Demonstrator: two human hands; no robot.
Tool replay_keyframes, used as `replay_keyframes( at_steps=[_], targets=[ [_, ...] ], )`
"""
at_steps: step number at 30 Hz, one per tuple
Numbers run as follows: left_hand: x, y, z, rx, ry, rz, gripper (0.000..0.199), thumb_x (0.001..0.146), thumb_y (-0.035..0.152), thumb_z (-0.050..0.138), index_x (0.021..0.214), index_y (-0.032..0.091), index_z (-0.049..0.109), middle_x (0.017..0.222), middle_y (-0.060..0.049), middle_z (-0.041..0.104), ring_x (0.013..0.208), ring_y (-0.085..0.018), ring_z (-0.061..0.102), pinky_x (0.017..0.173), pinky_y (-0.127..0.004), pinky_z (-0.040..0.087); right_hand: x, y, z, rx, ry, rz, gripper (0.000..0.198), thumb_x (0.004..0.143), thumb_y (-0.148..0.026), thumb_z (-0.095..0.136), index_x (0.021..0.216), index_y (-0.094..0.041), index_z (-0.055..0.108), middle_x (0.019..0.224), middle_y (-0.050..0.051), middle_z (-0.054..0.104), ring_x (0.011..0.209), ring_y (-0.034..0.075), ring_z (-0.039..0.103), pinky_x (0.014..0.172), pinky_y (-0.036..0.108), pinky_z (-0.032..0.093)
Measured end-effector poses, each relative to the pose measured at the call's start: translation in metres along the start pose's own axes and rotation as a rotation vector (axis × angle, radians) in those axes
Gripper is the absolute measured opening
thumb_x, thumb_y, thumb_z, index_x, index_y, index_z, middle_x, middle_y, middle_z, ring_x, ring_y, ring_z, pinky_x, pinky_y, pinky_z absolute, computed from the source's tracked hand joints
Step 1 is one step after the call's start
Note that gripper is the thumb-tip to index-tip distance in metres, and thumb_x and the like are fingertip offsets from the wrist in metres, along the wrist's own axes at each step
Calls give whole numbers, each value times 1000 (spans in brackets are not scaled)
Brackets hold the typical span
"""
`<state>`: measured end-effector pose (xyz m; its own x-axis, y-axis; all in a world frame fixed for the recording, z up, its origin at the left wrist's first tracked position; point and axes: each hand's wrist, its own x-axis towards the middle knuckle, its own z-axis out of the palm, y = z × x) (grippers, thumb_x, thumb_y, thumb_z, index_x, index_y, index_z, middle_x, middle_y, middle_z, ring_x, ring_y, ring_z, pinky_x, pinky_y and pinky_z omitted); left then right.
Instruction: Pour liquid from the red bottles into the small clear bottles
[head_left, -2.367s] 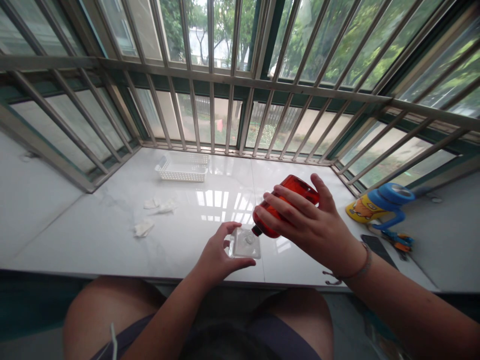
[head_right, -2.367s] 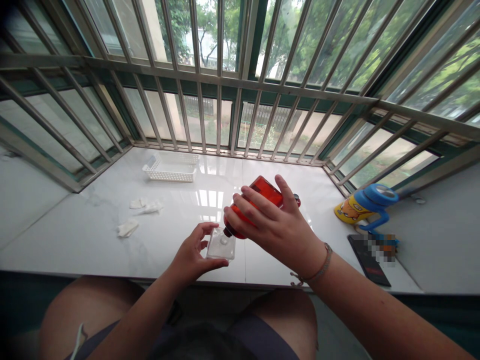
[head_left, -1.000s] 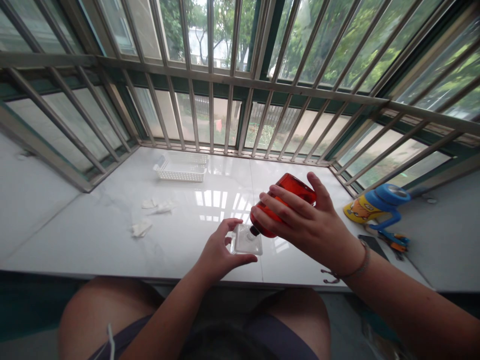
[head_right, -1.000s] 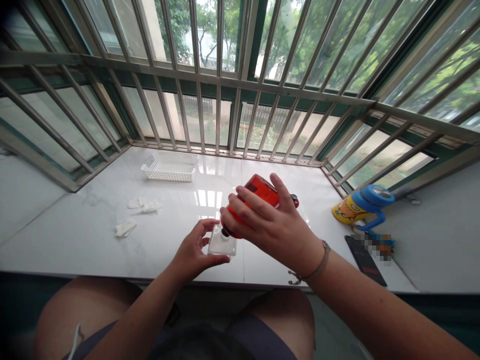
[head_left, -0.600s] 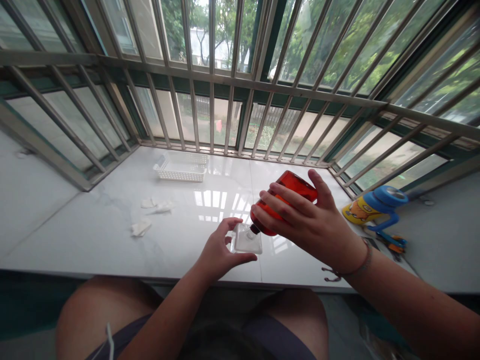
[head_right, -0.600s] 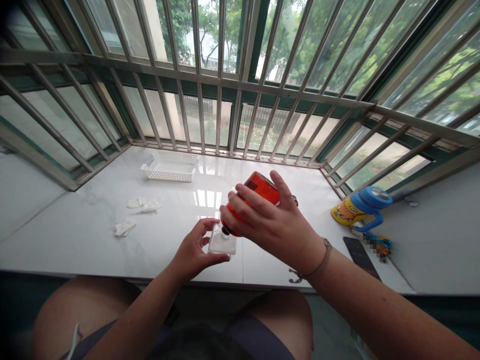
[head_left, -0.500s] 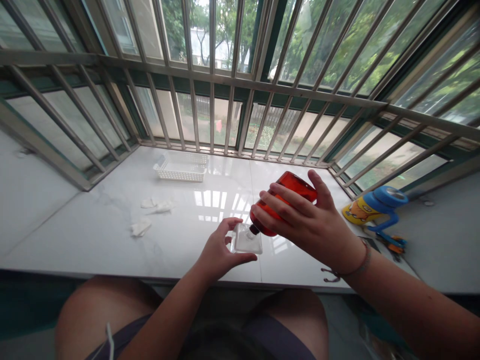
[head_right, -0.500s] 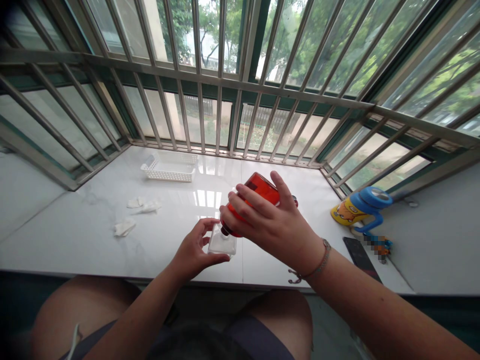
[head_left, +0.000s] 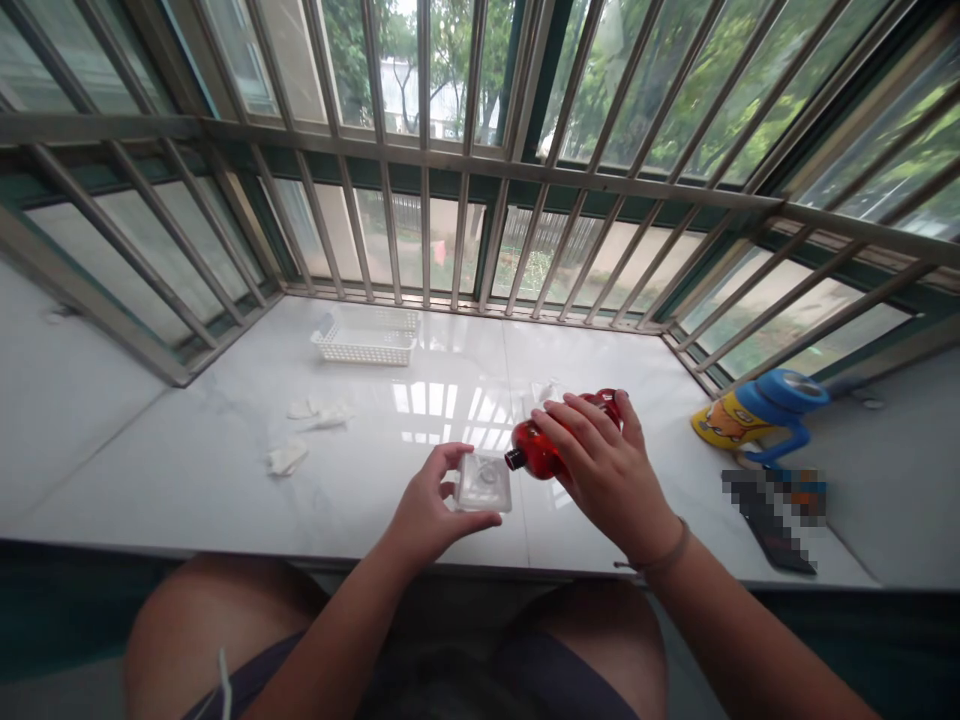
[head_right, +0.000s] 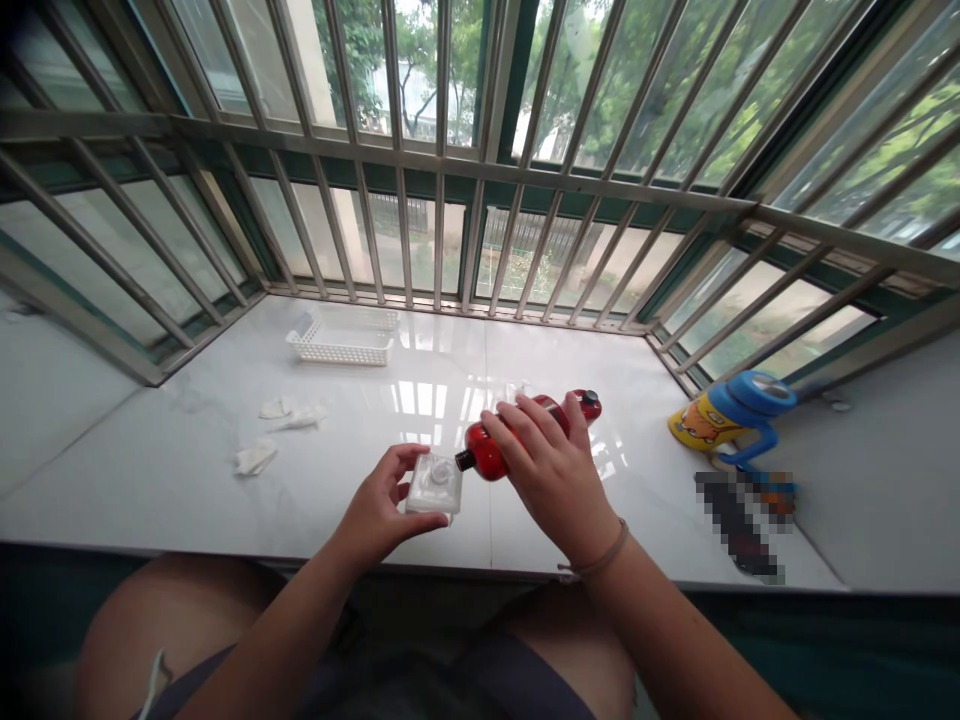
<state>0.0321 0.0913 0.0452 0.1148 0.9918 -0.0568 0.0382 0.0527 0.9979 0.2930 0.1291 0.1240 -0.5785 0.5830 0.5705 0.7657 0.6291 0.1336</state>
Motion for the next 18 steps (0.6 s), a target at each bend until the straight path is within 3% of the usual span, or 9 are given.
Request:
replay_keyframes(
  at_steps=[2,5,7,9,12,15,18],
  targets=[
    [-2,-6,-4,-28,15,-32,86,62,37,103,132,27,55,130,-10,68,114,-31,72,92,-44,61,-12,-1,14,94,38,85,64,97,-17,69,157,-25,47,144,15,70,140,37,62,126,74,29],
    [-4,-17,-12,-12,45,-20,83,63,36,102,131,27,55,134,-11,67,122,-33,70,99,-46,60,-32,-9,38,293,82,231,70,94,-25,74,157,-23,42,141,18,69,133,38,67,118,72,44],
    [-7,-25,-19,48,61,8,79,65,34,101,129,27,56,137,-11,66,128,-33,67,108,-49,56,-46,-17,56,446,76,372,69,91,-32,80,151,-22,46,136,18,70,122,35,72,105,58,59],
    [-9,-34,-26,106,65,24,77,67,34,101,129,27,56,140,-10,66,131,-32,67,116,-51,50,-58,-27,73,583,66,521,70,87,-40,85,144,-21,49,129,16,72,108,30,78,89,44,66],
    [-11,-52,-37,108,59,42,76,72,35,98,132,27,53,147,-12,63,140,-33,63,123,-53,44,-70,-41,95,757,34,680,75,83,-48,87,141,-22,48,124,14,74,100,28,80,87,42,67],
    [-11,-73,-45,69,65,47,76,73,35,97,133,28,51,156,-15,58,150,-34,54,127,-55,39,-75,-52,109,889,-42,818,78,80,-50,90,140,-25,46,129,13,73,109,30,77,98,47,63],
    [-11,-87,-50,75,74,25,75,75,34,95,134,29,49,163,-16,51,156,-34,47,130,-56,36,-74,-58,118,994,-79,868,79,78,-47,91,140,-26,46,134,13,71,117,31,74,106,51,59]
  ],
)
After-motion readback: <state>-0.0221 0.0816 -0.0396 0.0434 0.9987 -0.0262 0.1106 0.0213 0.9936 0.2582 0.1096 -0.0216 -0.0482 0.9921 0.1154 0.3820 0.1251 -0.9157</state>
